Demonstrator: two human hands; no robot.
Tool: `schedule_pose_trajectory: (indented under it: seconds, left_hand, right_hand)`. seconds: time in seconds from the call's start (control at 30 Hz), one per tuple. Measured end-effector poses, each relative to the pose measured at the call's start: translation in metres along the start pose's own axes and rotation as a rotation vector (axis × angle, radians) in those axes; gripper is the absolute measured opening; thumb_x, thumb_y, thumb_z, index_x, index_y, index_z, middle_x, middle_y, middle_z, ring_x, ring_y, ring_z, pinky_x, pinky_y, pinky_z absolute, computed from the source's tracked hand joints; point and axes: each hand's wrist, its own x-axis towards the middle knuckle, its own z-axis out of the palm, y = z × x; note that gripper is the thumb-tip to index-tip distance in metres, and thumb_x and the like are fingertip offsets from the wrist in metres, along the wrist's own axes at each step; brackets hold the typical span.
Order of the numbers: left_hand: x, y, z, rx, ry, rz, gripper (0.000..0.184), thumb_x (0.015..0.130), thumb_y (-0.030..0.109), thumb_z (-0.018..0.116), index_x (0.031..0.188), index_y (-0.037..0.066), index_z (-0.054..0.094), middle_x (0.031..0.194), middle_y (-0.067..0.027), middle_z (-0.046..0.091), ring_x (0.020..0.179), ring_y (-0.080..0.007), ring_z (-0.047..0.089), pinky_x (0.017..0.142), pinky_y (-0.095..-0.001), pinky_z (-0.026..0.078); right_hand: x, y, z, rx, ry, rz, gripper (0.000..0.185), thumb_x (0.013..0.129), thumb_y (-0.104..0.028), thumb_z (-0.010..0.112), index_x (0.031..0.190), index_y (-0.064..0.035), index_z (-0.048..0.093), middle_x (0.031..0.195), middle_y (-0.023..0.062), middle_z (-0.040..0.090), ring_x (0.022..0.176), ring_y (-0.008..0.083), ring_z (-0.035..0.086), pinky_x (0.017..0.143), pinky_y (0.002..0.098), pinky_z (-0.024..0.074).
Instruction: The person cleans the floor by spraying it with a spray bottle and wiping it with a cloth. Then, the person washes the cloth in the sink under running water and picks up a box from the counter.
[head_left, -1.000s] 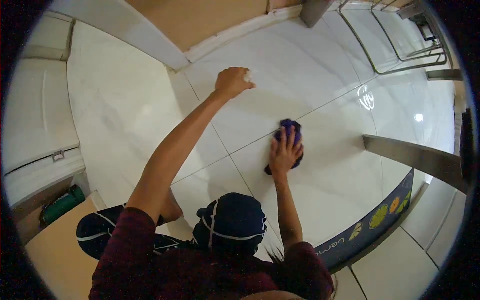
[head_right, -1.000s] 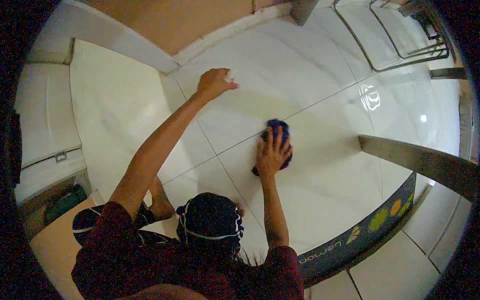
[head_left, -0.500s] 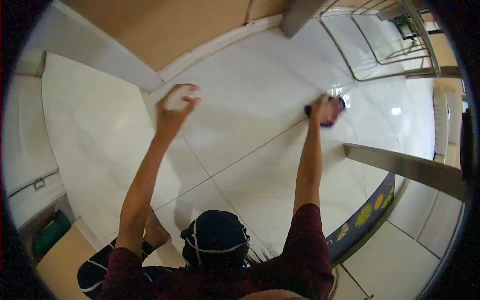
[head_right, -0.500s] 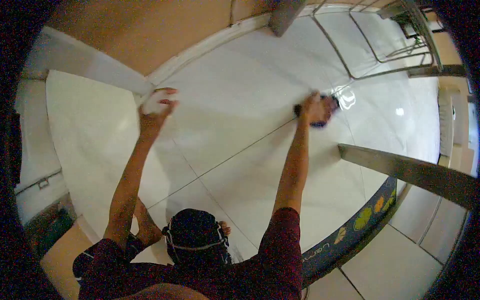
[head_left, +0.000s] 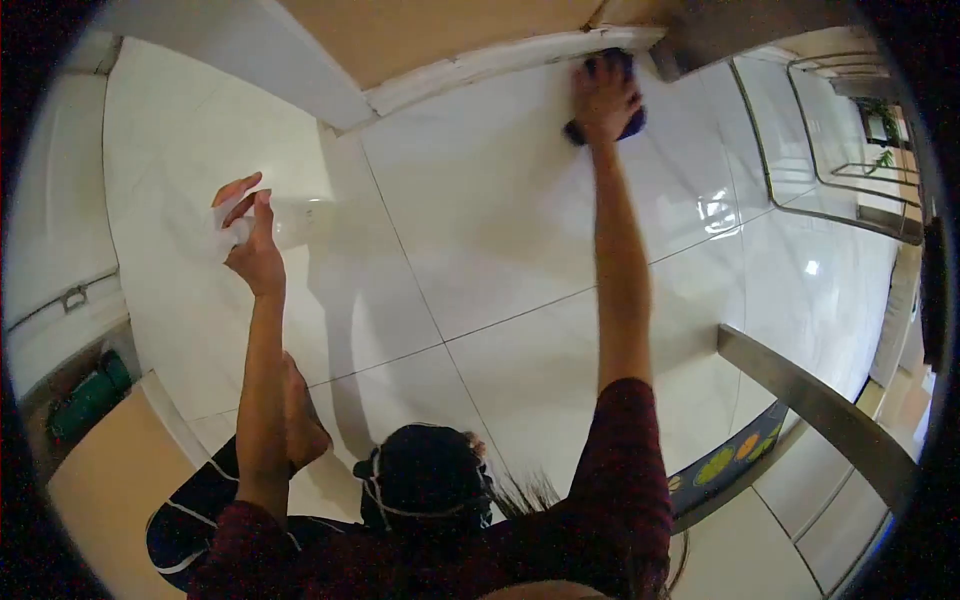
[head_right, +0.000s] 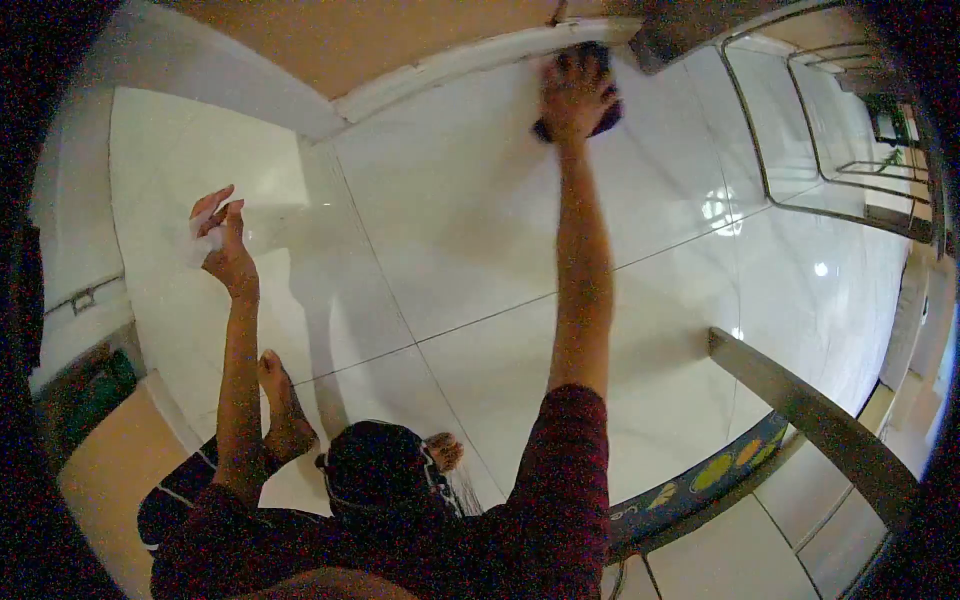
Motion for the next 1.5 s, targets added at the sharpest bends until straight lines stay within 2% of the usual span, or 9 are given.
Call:
schedule_pose_trajectory:
  seconds: [0.23,0.37,0.6,0.7,0.73,0.93,1.03,1.27,1.5]
  left_hand:
    - [-0.002,-0.003,-0.012,-0.033,0.019,0.018,0.023,0.077,-0.001,0.060,0.098,0.002,0.051,0.082,-0.0083,0.060,0.075,-0.0150,0.057,0.065,-0.0257,0.046]
    - [0.006,-0.007,-0.014,-0.065,0.015,-0.051,0.025,0.078,0.000,0.059,0.100,0.001,0.048,0.080,-0.0088,0.060,0.073,-0.0146,0.056,0.071,-0.0269,0.047]
    - [0.007,-0.006,-0.003,-0.060,0.026,-0.037,0.023,0.080,0.000,0.056,0.101,-0.001,0.047,0.082,-0.0105,0.060,0.080,-0.0166,0.057,0.074,-0.0284,0.047]
    - [0.005,-0.015,-0.007,-0.098,-0.004,0.018,0.024,0.080,0.001,0.057,0.101,0.000,0.047,0.082,-0.0101,0.060,0.078,-0.0163,0.057,0.074,-0.0279,0.047]
    - [0.004,-0.014,-0.006,-0.100,0.005,0.005,0.024,0.080,0.001,0.057,0.101,0.000,0.047,0.082,-0.0099,0.060,0.078,-0.0163,0.057,0.074,-0.0278,0.047]
    - [0.008,0.003,-0.008,-0.055,0.000,0.031,0.024,0.077,0.000,0.058,0.099,-0.001,0.048,0.079,-0.0091,0.060,0.076,-0.0162,0.057,0.075,-0.0280,0.046]
    - [0.018,-0.008,-0.017,0.133,-0.076,0.095,0.025,0.076,0.001,0.060,0.099,-0.002,0.048,0.078,-0.0104,0.060,0.077,-0.0180,0.058,0.077,-0.0292,0.047]
    - [0.018,-0.016,-0.011,-0.089,-0.019,0.063,0.024,0.078,0.002,0.059,0.099,-0.002,0.048,0.083,-0.0133,0.061,0.078,-0.0197,0.059,0.076,-0.0305,0.048]
    - [0.015,-0.020,-0.011,0.026,-0.034,0.145,0.017,0.077,0.001,0.058,0.092,-0.002,0.052,0.086,-0.0097,0.060,0.077,-0.0158,0.058,0.078,-0.0274,0.047]
  right_hand:
    - [-0.171,-0.211,-0.081,0.310,-0.332,-0.426,0.054,0.083,-0.039,0.047,0.129,-0.0142,0.038,0.137,0.0106,0.029,0.125,0.0370,0.023,0.098,0.0605,0.0160]
    - [-0.129,-0.119,-0.077,0.231,-0.579,-0.310,0.033,0.081,-0.024,0.047,0.112,-0.0155,0.052,0.111,0.0102,0.052,0.100,0.0318,0.048,0.088,0.0529,0.0342]
    - [-0.015,0.210,-0.050,-0.438,0.046,-0.331,0.037,0.087,-0.026,0.043,0.116,-0.0051,0.052,0.124,0.0142,0.047,0.111,0.0244,0.046,0.094,0.0352,0.0344]
    - [-0.048,0.221,0.049,-0.090,0.001,-0.354,0.045,0.085,-0.035,0.045,0.125,-0.0166,0.043,0.127,0.0067,0.043,0.112,0.0228,0.042,0.092,0.0382,0.0354]
    - [-0.077,0.142,0.019,-0.003,-0.077,0.072,0.042,0.083,-0.039,0.046,0.119,-0.0165,0.049,0.118,0.0072,0.050,0.108,0.0233,0.045,0.091,0.0374,0.0355]
    - [-0.279,-0.163,-0.157,0.408,-0.491,-0.424,0.054,0.081,-0.042,0.050,0.128,-0.0192,0.040,0.137,0.0067,0.032,0.126,0.0337,0.024,0.096,0.0587,0.0209]
    - [-0.249,-0.112,-0.164,0.225,-0.689,-0.397,0.047,0.082,-0.031,0.051,0.127,-0.0211,0.040,0.133,0.0036,0.038,0.123,0.0311,0.031,0.097,0.0563,0.0223]
    - [-0.088,0.242,-0.120,-0.102,-0.017,0.004,0.043,0.086,-0.044,0.041,0.125,-0.0252,0.044,0.127,0.0016,0.045,0.112,0.0260,0.045,0.086,0.0508,0.0361]
    - [-0.174,0.101,-0.117,-0.101,-0.161,0.107,0.048,0.083,-0.040,0.046,0.126,-0.0207,0.041,0.133,0.0057,0.037,0.119,0.0300,0.035,0.094,0.0509,0.0285]
